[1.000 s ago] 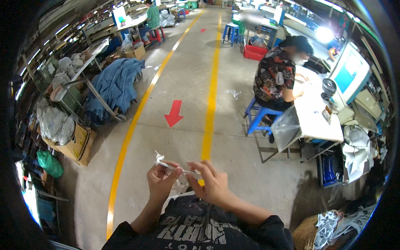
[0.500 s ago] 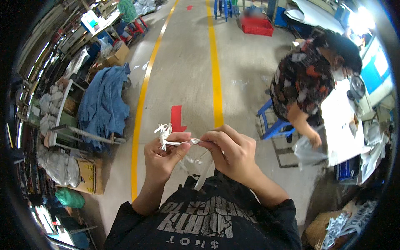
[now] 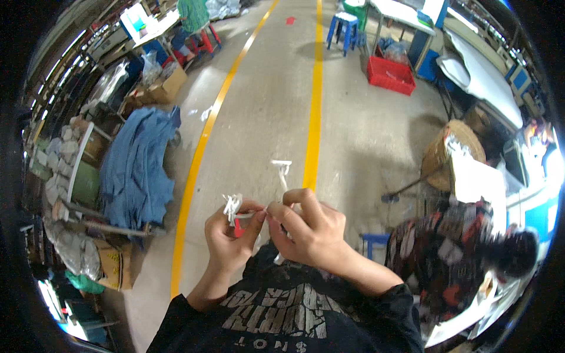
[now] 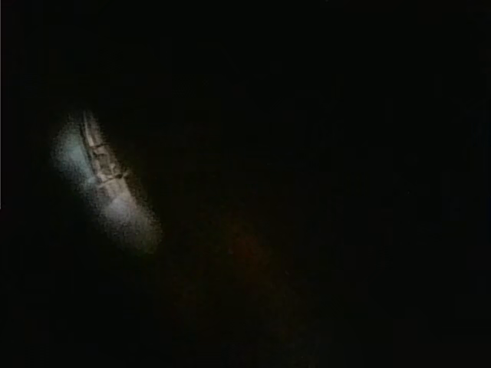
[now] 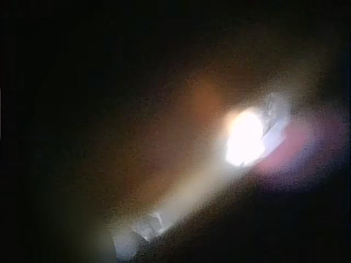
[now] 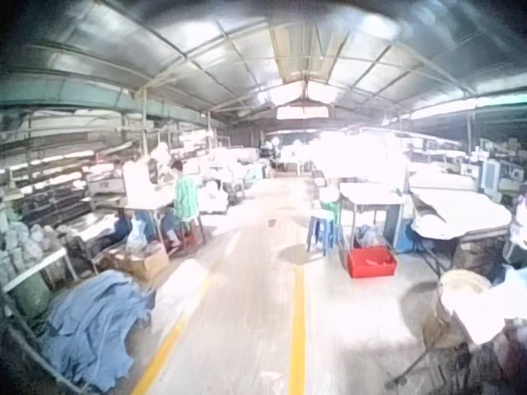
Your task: The person walks through a factory floor, picks up a green bag filled with white shoe parts, and ties the bag closed using a white strap. The person then places the tied bag on the floor.
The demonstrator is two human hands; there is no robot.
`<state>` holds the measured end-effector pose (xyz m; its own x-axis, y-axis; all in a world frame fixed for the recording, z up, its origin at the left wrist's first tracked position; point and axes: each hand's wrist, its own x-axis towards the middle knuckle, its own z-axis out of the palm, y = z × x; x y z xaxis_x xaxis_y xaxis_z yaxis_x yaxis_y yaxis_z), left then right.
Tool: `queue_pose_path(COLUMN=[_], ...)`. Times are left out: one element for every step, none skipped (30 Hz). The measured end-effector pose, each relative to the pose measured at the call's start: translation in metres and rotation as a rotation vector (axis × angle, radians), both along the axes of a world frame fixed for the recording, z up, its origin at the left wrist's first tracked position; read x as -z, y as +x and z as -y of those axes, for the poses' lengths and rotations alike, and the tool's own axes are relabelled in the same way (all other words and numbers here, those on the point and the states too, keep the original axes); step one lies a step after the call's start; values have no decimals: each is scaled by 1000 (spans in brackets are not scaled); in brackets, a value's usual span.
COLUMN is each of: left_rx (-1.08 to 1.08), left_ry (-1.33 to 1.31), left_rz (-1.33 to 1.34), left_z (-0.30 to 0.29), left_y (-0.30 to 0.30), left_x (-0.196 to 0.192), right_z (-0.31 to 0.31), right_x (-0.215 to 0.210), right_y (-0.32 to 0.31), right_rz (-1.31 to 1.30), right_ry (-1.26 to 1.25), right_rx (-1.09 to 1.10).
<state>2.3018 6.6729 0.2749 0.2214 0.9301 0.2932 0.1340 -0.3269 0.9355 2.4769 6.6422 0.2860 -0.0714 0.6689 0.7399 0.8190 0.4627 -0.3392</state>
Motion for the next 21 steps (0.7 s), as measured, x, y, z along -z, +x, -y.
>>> queue_pose_path(left_rx=[-5,-10,1,15,31,45,60,92,127,154,178,203,223,255,276,297,320,312,310,308,304], left_ry=[17,25,45,76,112,13,150,200,253,253,213,187,161,163,102,45,-15,-27,-58,-91,-124], left_rz=[-17,-1,-26,-51,-72,-80,-96,-82,-74,-118,-133,-131,-132,-120,-76,-30,12,32,19,13,13], left_z=[-34,-69,-101,-136,-170,-198,-235,-271,-305,-336,-365,-394,-424,-459,-490,-523,-555,-584,-617,-648,-679], left_y=[11,22,33,43,54,64,81,99,116,132,148,164,182,201,219,238,257,275,292,309,326], left_x=[4,8,10,10,8,6,7,8,10,12,17,22,29,36,44,51,58,63,68,70,71], right_z=[-32,-66,-98,-130,-161,-191,-219,-247,-275,-301,-327,-354,-381,-409,-437,-467,-499,-530,-563,-596,-630], right_x=[2,4,5,5,5,6,6,7,9,12,17,23,30,38,46,53,61,67,72,75,77], right_y=[12,24,36,48,59,70,81,92,104,116,129,142,156,172,187,204,221,238,257,273,291], right_rz=[34,38,54,69,75,56,48,46,28,10,-16,-43,-72,-100,-123,-142,-156,-167,-171,-218,-229], right_ry=[-56,-42,-80,-108,-135,-150,-143,-147,-165,-179,-210,-241,-248,-258,-253,-263,-256,-249,-232,-251,-282], right_rx=[-16,-42,-41,-34,-31,-15,29,85,134,180,228,276,313,351,385,425,428,430,441,429,413])
